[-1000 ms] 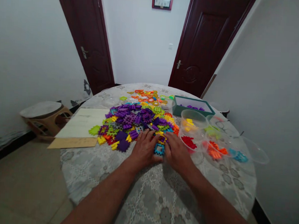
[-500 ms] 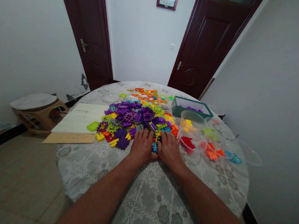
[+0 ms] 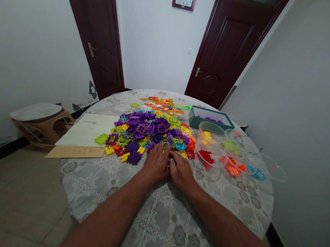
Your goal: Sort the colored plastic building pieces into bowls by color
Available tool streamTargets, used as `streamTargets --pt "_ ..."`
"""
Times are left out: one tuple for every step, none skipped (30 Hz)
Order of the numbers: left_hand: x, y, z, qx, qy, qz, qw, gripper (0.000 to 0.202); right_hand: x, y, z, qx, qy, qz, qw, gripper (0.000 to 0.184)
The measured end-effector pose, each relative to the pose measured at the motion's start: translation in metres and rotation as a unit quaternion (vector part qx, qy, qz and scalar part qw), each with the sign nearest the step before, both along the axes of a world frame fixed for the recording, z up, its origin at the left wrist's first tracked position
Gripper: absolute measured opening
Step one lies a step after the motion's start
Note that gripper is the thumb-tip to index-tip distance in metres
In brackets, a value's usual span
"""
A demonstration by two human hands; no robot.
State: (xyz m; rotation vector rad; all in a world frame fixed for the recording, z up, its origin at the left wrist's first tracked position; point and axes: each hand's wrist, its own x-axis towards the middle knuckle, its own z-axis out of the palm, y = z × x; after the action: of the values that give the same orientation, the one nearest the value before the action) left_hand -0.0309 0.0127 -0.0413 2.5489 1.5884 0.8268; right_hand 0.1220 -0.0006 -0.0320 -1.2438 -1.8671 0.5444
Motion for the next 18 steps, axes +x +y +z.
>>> streamTargets --pt "0.0 0.0 0.001 -0.007 -0.008 -0.011 1.0 0.073 0.001 0.0 0.001 -0.019 0.043 -0.01 0.999 0.037" --pt "0.0 0.0 0.003 -0.016 -0.018 -0.024 0.999 0.072 0.003 0.001 0.0 -0.037 0.094 -0.025 0.995 0.035" --pt "0.001 0.0 0.005 -0.024 -0.028 -0.036 0.999 0.072 0.006 0.003 -0.001 -0.056 0.15 -0.04 0.986 0.032" --pt "0.001 0.0 0.006 -0.03 -0.038 -0.048 0.998 0.072 0.008 0.005 -0.003 -0.072 0.205 -0.054 0.975 0.031" --pt "0.001 0.001 0.008 -0.034 -0.047 -0.062 0.996 0.072 0.01 0.008 -0.006 -0.085 0.252 -0.066 0.962 0.03" --pt "0.001 0.001 0.009 -0.039 -0.054 -0.076 0.995 0.074 0.011 0.012 -0.009 -0.094 0.289 -0.073 0.95 0.029" --pt "0.002 0.002 0.009 -0.044 -0.061 -0.087 0.993 0.078 0.012 0.015 -0.012 -0.1 0.315 -0.075 0.941 0.03" --pt "0.003 0.002 0.009 -0.049 -0.069 -0.093 0.992 0.082 0.012 0.019 -0.014 -0.103 0.335 -0.074 0.934 0.03" --pt "0.005 0.003 0.009 -0.054 -0.077 -0.094 0.991 0.086 0.011 0.021 -0.016 -0.105 0.354 -0.07 0.927 0.03" --pt "0.006 0.003 0.008 -0.058 -0.083 -0.092 0.991 0.088 0.01 0.024 -0.017 -0.106 0.377 -0.064 0.918 0.029" --pt "0.008 0.002 0.008 -0.06 -0.087 -0.086 0.991 0.087 0.009 0.026 -0.018 -0.109 0.404 -0.057 0.906 0.028" --pt "0.01 0.001 0.008 -0.059 -0.089 -0.081 0.991 0.085 0.008 0.028 -0.018 -0.112 0.431 -0.05 0.894 0.027" --pt "0.012 0.001 0.007 -0.056 -0.087 -0.077 0.992 0.081 0.008 0.029 -0.018 -0.114 0.453 -0.044 0.883 0.026" --pt "0.013 0.0 0.007 -0.051 -0.084 -0.076 0.992 0.076 0.008 0.03 -0.018 -0.114 0.466 -0.042 0.877 0.025" --pt "0.015 -0.001 0.006 -0.045 -0.08 -0.075 0.993 0.071 0.01 0.031 -0.017 -0.113 0.467 -0.042 0.876 0.025" --pt "0.016 -0.002 0.006 -0.039 -0.076 -0.073 0.994 0.066 0.012 0.03 -0.017 -0.11 0.456 -0.045 0.882 0.025" --pt "0.017 -0.002 0.006 -0.033 -0.073 -0.07 0.994 0.062 0.015 0.029 -0.016 -0.103 0.429 -0.044 0.896 0.025" --pt "0.018 -0.003 0.006 -0.029 -0.07 -0.066 0.995 0.059 0.019 0.027 -0.014 -0.093 0.391 -0.043 0.915 0.026"
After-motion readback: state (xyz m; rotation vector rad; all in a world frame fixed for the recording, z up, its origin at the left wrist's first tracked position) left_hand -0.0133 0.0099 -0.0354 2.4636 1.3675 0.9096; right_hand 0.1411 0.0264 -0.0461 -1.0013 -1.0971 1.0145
